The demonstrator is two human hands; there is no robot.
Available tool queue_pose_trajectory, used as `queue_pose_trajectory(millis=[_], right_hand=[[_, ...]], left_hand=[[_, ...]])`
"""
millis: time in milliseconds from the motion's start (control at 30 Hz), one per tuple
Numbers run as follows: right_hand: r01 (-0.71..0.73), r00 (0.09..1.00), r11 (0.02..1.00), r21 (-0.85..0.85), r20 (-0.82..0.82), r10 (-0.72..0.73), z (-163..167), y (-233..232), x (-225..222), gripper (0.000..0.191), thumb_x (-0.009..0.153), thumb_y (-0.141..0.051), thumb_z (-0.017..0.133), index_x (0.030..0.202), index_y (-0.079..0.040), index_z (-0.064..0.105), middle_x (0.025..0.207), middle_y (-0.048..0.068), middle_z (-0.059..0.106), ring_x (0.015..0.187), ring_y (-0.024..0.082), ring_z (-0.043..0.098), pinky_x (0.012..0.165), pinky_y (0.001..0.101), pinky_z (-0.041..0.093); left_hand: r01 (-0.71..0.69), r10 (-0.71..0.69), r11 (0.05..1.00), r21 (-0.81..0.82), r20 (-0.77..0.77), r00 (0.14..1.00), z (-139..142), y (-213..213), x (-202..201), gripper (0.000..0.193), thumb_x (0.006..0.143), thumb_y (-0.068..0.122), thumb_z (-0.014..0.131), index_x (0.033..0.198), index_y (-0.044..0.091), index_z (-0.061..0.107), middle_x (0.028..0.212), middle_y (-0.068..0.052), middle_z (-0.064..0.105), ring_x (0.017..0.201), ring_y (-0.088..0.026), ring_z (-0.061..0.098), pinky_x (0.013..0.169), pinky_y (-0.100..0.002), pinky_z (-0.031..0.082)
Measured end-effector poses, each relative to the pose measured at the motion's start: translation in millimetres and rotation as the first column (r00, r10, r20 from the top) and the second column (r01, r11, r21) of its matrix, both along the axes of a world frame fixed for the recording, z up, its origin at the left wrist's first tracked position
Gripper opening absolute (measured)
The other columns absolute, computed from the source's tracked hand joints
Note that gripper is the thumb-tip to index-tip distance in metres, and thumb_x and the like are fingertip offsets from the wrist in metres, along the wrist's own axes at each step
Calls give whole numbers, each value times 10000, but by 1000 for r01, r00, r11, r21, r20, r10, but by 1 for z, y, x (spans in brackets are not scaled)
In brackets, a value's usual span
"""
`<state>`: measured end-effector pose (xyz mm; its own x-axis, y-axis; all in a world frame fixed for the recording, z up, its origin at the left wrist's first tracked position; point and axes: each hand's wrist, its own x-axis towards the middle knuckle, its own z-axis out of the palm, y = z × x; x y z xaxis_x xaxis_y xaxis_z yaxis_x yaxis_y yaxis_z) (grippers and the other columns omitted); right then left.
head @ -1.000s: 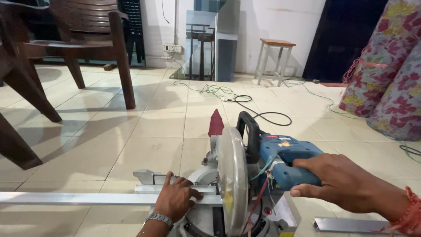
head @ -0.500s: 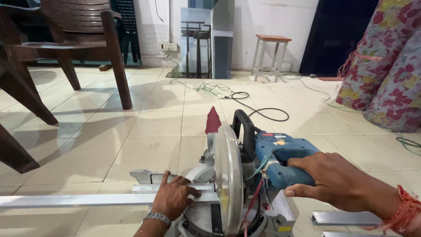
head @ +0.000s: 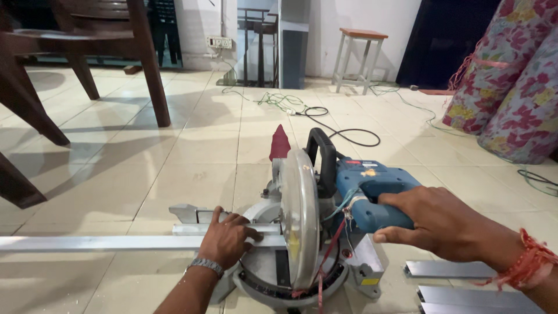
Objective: The person uses a miter saw to cut several aluminum profiles into shorter pieces. They position each profile on the saw's base, lower the blade to cut, then remove and set aside the cut pieces. The process repeats for multiple profiles throughout the clip.
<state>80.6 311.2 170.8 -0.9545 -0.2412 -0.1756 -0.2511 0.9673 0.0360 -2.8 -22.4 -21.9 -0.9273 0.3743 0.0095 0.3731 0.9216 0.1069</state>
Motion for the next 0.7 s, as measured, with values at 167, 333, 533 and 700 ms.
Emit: queue_pose_trajectory(millis=[167,333,533,700], right_hand=[[8,1000,1000,-25,-5,-8,1,-4,1,568,833,-685,578,1017,-157,678,789,104,679,811,299,660,757,451,499],[11,1000,1000,7,-16,-11,-3,-1,-3,580,832,-686,571,1030,-154,690,820,115,690,833,296,673,776,448,508],[63,997,998,-4,-33,-64,-6,4,-17,632,820,-721,582,1144,-191,700,908,92,697,930,280,638,826,463,517],[212,975,969,128,32,-218,-11,4,-27,614,831,-731,534,1146,-222,673,954,93,695,960,262,666,876,459,529]], left_hand=[[-2,2,1000,-8,15,1000,-1,0,-1,253,896,289,709,1117,400,760,1400,31,593,1382,-146,457,1258,-582,110],[-7,7,1000,-15,27,1000,0,-1,-1,245,905,304,705,1124,400,759,1417,23,578,1397,-156,442,1264,-575,102],[-12,12,1000,13,15,1000,-4,-9,0,228,913,303,704,1111,401,762,1412,23,592,1413,-179,436,1272,-584,95],[2,-3,1000,10,13,1000,-11,-18,-2,230,917,288,718,1113,399,763,1392,5,605,1417,-198,431,1262,-588,88]])
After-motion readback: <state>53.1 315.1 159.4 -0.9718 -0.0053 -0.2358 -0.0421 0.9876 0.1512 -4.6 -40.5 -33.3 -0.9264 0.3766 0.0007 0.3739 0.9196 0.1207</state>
